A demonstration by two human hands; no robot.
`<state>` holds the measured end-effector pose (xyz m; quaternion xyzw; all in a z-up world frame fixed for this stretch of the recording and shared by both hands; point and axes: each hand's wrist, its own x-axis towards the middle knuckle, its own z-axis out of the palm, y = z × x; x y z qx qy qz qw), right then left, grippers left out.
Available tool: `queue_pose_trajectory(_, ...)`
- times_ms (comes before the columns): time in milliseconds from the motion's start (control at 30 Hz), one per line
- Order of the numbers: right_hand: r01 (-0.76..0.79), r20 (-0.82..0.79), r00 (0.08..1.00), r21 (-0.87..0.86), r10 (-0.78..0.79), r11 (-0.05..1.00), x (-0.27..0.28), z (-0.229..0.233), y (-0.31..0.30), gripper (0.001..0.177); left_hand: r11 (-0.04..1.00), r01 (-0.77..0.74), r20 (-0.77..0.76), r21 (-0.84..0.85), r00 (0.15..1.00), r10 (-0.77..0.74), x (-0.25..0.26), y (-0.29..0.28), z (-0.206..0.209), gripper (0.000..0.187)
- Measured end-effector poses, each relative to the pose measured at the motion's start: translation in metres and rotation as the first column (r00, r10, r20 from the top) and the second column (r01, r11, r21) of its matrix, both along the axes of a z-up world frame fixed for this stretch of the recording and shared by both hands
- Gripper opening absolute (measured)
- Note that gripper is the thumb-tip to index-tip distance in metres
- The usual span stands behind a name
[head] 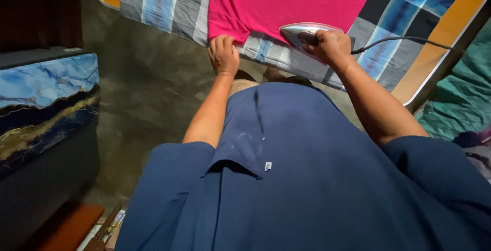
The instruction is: Arranging, folding, and ironing a pink t-shirt on a portable ironing board.
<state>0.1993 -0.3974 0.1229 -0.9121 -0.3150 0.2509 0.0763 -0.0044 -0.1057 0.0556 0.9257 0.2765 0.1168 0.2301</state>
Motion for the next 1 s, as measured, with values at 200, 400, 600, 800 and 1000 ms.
queue_pose_trajectory(200, 0.008, 0.014, 1.0, -0.077, -0.007, 0.997, 0.001, 0.004, 0.007, 0.047, 0.854, 0.517, 0.078, 0.054, 0.851, -0.52, 0.011, 0.041, -0.012, 0.028)
queue_pose_trajectory(400, 0.036, -0.074, 0.996, -0.16, -0.049, 0.986, 0.003, -0.011, -0.002, 0.041, 0.742, 0.67, 0.023, 0.041, 0.741, -0.671, 0.023, 0.056, -0.051, 0.012)
queue_pose_trajectory(600, -0.139, -0.199, 0.976, -0.268, 0.086, 0.953, 0.011, 0.021, 0.025, 0.039, 0.864, 0.469, 0.073, -0.182, 0.883, -0.464, 0.024, 0.078, -0.021, 0.018)
queue_pose_trajectory(800, 0.037, -0.026, 0.999, -0.112, -0.04, 0.993, 0.017, 0.007, 0.062, 0.039, 0.93, -0.145, -0.069, -0.337, 0.989, 0.129, 0.031, 0.111, -0.058, 0.038)
queue_pose_trajectory(1000, 0.119, 0.021, 0.993, -0.058, -0.118, 0.991, 0.021, -0.012, 0.14, 0.041, 0.882, -0.149, -0.296, -0.446, 0.955, 0.011, 0.028, 0.119, -0.089, 0.031)
